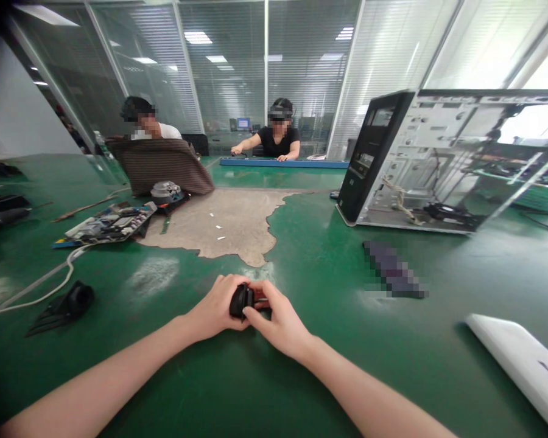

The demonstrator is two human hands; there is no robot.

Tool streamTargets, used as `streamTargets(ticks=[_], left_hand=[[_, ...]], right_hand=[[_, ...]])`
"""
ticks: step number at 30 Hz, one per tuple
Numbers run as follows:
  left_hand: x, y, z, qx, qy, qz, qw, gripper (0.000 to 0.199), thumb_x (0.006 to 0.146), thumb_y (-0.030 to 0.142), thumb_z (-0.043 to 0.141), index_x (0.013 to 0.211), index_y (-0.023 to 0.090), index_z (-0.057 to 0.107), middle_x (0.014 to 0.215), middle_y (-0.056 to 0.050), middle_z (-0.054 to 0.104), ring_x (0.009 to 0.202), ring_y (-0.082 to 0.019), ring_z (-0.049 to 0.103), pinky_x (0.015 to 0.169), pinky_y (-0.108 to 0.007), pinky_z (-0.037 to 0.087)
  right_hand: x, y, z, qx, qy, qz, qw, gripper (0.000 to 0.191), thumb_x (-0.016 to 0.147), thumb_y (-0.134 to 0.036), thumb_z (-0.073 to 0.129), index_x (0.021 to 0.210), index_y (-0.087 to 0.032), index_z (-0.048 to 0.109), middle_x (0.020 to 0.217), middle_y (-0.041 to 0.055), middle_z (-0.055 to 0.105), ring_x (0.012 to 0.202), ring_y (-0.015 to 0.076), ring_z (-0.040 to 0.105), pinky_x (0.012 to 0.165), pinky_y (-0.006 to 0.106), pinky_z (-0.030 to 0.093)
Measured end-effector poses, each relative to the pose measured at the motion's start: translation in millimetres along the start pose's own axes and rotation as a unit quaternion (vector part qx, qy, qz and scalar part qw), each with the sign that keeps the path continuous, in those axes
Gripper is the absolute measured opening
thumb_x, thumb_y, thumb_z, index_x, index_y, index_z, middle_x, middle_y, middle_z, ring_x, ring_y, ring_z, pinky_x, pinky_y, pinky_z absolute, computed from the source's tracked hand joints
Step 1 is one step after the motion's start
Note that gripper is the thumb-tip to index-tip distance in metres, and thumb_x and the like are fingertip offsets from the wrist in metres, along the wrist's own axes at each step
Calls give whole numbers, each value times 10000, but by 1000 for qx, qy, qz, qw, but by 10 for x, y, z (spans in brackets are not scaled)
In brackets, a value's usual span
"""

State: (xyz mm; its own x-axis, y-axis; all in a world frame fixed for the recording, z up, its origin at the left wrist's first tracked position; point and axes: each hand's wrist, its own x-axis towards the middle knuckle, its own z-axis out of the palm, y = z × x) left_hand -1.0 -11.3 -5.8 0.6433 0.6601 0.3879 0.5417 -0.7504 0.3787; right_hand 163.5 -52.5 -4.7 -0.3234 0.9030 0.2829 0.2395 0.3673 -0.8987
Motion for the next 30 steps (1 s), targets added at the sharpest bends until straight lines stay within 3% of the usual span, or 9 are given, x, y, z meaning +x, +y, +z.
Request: streamTargets(ticks=[4,9,12,18,22,26,30], left_hand=[[-11,7,-5,-2,-4,-5,1000,513,597,284,638,1023,190,368,942,-33,507,852,-204,479,749,-321,335],[-30,10,5,8,4,6,1000,537,616,370,627,1052,194,366,960,-38,515,862,-210,487,752,-328,330],[-39,8,9,16,11,10,1000,525,617,391,625,1034,195,373,941,-33,522,855,-210,489,738,-321,329],[-56,-7,31,25,16,12,999,512,631,417,609,1020,187,369,935,-36,524,843,-212,494,737,-327,332],[-59,-31,58,31,17,13,999,530,601,385,632,1015,189,366,931,-32,520,831,-214,495,727,-325,335],[-54,-34,69,35,28,22,999,525,612,446,616,998,188,370,917,-26,521,822,-208,503,719,-324,331],[-51,-29,69,36,26,23,999,515,620,447,610,996,191,367,934,-31,523,840,-209,510,711,-319,330]], right_hand=[[-15,1,8,21,8,-29,999,225,753,-161,531,963,-221,474,1012,31,486,973,156,503,862,319,455],[-7,23,42,42,31,-17,999,82,793,-241,501,869,-213,493,1004,35,491,933,153,531,804,301,482],[-2,37,60,35,39,-5,999,136,794,-238,503,922,-215,461,946,23,516,905,147,543,798,304,479],[-36,53,61,25,-4,15,1000,215,807,-253,476,1015,-217,432,939,30,543,863,154,563,739,319,495],[-72,59,68,49,-13,-24,998,237,757,-195,547,965,-223,438,956,15,528,939,152,551,860,347,456],[-55,81,92,41,33,-26,998,136,762,-223,539,879,-217,470,966,19,507,912,147,548,789,313,493],[-29,97,103,16,42,-7,999,171,770,-225,529,922,-224,451,960,22,516,900,149,550,773,314,494]])
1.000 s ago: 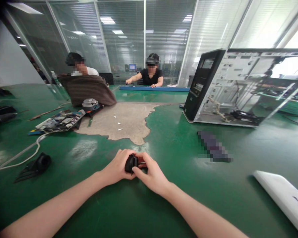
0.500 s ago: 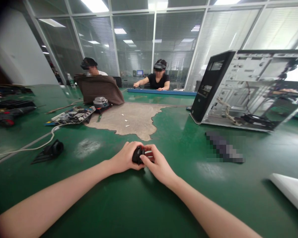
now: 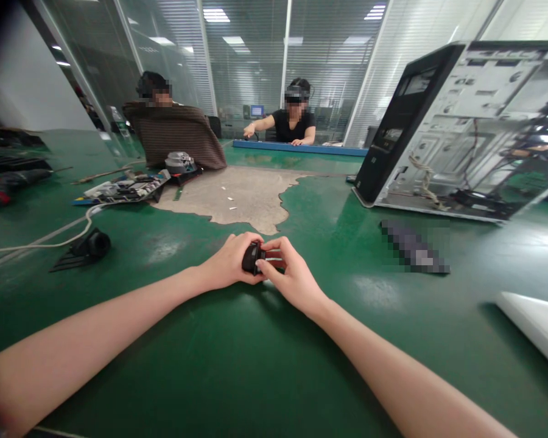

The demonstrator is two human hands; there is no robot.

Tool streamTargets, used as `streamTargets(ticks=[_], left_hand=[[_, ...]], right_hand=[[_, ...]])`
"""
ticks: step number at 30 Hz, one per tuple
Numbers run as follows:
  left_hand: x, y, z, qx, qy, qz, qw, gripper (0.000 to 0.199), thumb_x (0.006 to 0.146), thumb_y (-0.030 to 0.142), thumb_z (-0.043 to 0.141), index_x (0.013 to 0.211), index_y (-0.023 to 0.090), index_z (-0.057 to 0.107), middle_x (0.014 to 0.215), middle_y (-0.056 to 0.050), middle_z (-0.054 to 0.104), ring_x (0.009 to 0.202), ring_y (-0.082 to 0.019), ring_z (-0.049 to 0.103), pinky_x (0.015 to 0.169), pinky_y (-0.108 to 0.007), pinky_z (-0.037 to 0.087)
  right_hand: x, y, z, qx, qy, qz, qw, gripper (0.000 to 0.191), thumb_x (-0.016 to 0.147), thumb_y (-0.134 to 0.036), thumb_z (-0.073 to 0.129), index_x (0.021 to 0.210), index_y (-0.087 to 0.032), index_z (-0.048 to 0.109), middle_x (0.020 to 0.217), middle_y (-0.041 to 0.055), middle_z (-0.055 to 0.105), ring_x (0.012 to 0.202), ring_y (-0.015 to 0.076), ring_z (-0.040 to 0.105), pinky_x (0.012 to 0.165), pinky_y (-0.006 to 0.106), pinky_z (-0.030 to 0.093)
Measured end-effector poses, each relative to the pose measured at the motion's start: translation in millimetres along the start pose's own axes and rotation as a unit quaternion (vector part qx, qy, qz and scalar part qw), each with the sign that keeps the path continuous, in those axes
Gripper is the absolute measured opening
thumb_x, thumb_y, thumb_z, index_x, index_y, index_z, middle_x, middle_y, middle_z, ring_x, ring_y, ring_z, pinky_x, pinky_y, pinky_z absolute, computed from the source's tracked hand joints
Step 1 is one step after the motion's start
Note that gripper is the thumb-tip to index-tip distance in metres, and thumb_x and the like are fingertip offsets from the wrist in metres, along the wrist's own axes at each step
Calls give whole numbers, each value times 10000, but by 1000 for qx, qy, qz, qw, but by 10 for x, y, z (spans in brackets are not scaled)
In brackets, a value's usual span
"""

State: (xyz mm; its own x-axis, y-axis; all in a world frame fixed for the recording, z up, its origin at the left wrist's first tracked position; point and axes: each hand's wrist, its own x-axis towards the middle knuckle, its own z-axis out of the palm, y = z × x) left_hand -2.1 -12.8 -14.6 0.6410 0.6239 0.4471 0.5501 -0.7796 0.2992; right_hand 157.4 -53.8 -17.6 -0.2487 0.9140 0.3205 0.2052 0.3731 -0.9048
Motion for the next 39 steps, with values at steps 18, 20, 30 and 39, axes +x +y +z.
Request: streamTargets(ticks=[18,20,30,39], left_hand=[[0,-25,40,-8,1,-3,1000,513,613,401,603,1007,194,349,960,-28,513,852,-196,506,744,-322,326],[-1,-23,40,-8,3,-2,1000,522,608,434,606,997,197,350,962,-27,512,864,-199,505,749,-321,326],[4,-1,31,2,1,-18,1000,515,603,405,620,991,186,361,937,-26,523,837,-200,510,718,-314,348],[8,11,16,-10,-2,-27,1000,535,606,428,631,1001,188,363,958,-32,518,841,-203,506,732,-327,352]], right_hand=[[-28,8,-23,48,-24,-1,999,192,739,-223,569,877,-229,434,944,3,519,910,157,564,829,366,488],[-18,16,-23,44,-15,5,999,156,752,-253,556,854,-229,440,923,2,524,898,159,567,801,354,501],[-34,29,-10,-8,7,-14,1000,231,761,-228,541,973,-225,447,1043,40,506,985,174,526,880,363,460],[-28,74,-80,-29,9,17,999,196,729,-211,572,898,-217,474,917,19,565,918,183,567,861,387,459]])
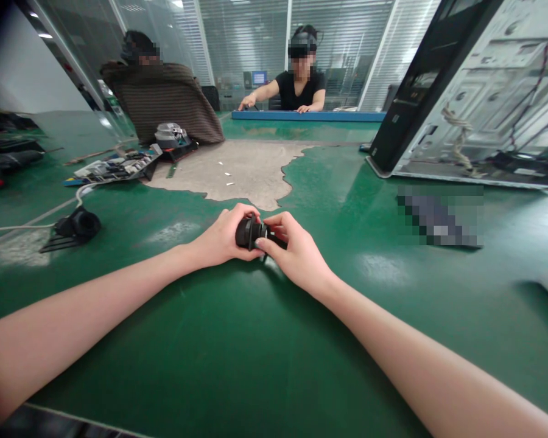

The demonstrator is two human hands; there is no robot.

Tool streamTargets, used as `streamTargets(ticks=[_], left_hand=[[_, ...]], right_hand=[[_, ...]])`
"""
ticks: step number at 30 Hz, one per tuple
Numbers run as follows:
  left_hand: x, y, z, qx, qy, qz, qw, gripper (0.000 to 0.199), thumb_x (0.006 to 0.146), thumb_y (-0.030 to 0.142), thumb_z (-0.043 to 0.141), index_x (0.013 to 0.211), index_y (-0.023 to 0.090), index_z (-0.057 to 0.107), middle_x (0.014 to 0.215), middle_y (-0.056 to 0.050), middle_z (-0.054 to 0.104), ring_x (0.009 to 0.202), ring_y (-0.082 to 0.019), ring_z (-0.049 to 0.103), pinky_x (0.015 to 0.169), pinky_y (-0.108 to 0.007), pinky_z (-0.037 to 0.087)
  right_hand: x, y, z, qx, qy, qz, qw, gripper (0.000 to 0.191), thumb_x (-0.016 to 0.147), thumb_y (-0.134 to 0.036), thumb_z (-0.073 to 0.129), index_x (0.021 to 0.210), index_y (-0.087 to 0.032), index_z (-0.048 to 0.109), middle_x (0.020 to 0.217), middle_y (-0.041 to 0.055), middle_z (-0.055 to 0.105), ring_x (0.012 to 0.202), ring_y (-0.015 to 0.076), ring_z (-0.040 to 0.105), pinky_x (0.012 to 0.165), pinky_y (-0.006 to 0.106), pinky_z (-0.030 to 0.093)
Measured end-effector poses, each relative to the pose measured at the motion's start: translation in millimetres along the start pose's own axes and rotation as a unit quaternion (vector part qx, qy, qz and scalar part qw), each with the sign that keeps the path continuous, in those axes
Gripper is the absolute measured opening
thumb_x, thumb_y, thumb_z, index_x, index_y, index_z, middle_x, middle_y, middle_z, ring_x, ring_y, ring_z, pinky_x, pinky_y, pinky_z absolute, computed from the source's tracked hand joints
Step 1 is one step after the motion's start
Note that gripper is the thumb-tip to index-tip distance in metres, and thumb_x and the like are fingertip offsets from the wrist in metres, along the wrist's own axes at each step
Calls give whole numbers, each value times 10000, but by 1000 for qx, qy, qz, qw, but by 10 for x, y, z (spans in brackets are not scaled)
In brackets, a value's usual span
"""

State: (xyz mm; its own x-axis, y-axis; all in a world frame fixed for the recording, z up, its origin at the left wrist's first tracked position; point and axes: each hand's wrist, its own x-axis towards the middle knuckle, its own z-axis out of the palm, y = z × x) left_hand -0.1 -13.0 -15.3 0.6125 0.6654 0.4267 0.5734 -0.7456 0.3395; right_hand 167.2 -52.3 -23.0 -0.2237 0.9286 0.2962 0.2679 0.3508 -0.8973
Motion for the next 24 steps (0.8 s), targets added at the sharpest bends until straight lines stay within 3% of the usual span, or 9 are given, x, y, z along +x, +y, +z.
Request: streamTargets(ticks=[2,7,12,20,24], left_hand=[[0,-2,-11,-6,-3,-2,1000,537,606,437,633,1000,190,364,972,-39,518,857,-211,503,741,-335,350],[3,-31,-16,-27,-5,-19,999,550,598,440,645,1003,198,363,993,-47,531,881,-228,509,757,-350,345],[-8,-49,-19,-19,-2,-15,1000,583,592,464,644,1024,199,357,997,-49,530,873,-231,515,763,-354,338],[-31,-22,-45,8,-2,21,1000,556,628,501,603,1024,192,366,974,-51,518,892,-233,491,739,-339,325],[-40,-3,-51,-2,-9,18,1000,564,619,500,608,1032,198,370,972,-53,520,884,-235,485,749,-348,320]], right_hand=[[6,1,-40,-6,-7,14,1000,204,727,-220,575,908,-220,481,907,18,582,915,188,574,863,398,448],[32,34,-118,22,44,58,997,200,719,-285,582,877,-213,483,975,42,572,863,185,593,767,364,484],[41,20,-100,41,78,76,993,247,704,-335,602,891,-195,521,968,51,595,834,177,592,770,355,473],[67,-102,90,93,10,61,994,267,673,-293,638,884,-204,502,872,18,592,749,142,593,677,299,483],[74,-112,109,93,12,82,992,265,675,-282,637,887,-198,501,889,26,593,751,145,598,682,303,481]])
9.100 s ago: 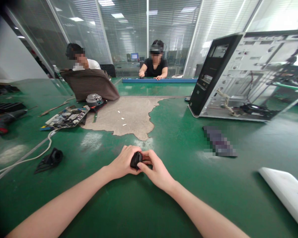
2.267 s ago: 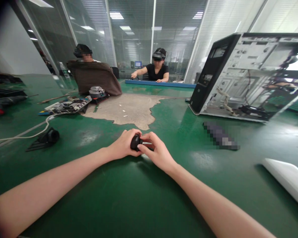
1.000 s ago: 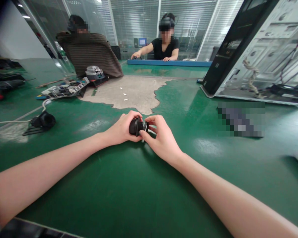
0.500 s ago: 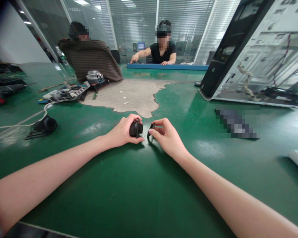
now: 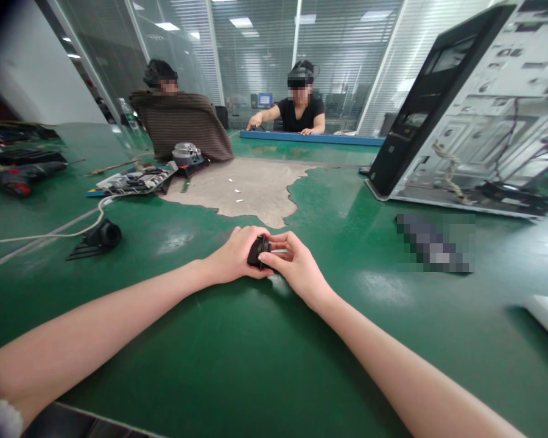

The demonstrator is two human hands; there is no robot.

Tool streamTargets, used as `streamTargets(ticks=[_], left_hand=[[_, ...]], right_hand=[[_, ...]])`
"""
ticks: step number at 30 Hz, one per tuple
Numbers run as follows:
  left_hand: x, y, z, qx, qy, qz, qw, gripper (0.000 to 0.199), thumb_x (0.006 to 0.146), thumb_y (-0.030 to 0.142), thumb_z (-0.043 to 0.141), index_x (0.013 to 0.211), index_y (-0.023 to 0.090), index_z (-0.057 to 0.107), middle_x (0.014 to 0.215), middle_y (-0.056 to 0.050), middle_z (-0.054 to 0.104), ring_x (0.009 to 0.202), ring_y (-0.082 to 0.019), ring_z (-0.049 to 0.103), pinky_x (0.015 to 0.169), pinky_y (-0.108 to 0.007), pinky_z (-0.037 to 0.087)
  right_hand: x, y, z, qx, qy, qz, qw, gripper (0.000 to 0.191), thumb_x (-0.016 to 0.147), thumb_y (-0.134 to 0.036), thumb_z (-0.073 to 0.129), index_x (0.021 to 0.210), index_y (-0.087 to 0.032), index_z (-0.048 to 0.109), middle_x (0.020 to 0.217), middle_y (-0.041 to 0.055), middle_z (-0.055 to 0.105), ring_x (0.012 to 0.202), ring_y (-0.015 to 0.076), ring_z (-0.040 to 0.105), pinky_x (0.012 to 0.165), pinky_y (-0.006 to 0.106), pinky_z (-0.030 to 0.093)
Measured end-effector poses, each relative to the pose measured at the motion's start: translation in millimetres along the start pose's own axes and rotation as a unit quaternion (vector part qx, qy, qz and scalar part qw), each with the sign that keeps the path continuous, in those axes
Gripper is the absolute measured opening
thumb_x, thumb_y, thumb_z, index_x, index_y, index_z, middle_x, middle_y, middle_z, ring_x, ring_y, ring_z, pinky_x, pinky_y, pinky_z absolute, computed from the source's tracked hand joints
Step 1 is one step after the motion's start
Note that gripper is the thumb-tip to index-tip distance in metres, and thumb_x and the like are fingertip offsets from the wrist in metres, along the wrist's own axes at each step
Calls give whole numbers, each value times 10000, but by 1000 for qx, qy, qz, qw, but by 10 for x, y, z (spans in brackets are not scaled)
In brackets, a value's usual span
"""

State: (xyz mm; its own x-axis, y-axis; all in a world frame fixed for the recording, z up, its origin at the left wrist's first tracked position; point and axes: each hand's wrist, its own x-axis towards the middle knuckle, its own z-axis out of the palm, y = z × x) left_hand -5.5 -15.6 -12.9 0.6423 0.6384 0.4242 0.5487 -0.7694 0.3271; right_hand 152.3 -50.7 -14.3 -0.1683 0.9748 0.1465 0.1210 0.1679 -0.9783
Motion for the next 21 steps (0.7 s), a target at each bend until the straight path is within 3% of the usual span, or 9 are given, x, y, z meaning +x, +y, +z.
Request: streamTargets(ticks=[12,18,21], left_hand=[[-1,-8,-22,2,-8,20,1000,563,628,488,611,1034,188,362,968,-51,523,872,-216,489,750,-330,330],[2,-16,-21,-3,-8,23,1000,622,586,546,627,1021,183,370,959,-55,522,868,-224,488,745,-334,330],[-7,-13,-21,-10,1,23,1000,628,580,536,640,1022,183,370,964,-53,521,865,-221,488,741,-331,330]], right_hand=[[-105,-36,39,-8,-23,-24,999,206,735,-268,569,916,-217,483,900,8,563,843,153,577,697,273,486],[-88,-38,30,-23,-8,-34,999,119,777,-295,511,856,-207,497,824,-1,553,758,136,568,709,288,472],[-114,-41,19,-13,-24,-37,999,154,750,-259,553,884,-222,486,914,7,543,835,148,568,718,288,481]])
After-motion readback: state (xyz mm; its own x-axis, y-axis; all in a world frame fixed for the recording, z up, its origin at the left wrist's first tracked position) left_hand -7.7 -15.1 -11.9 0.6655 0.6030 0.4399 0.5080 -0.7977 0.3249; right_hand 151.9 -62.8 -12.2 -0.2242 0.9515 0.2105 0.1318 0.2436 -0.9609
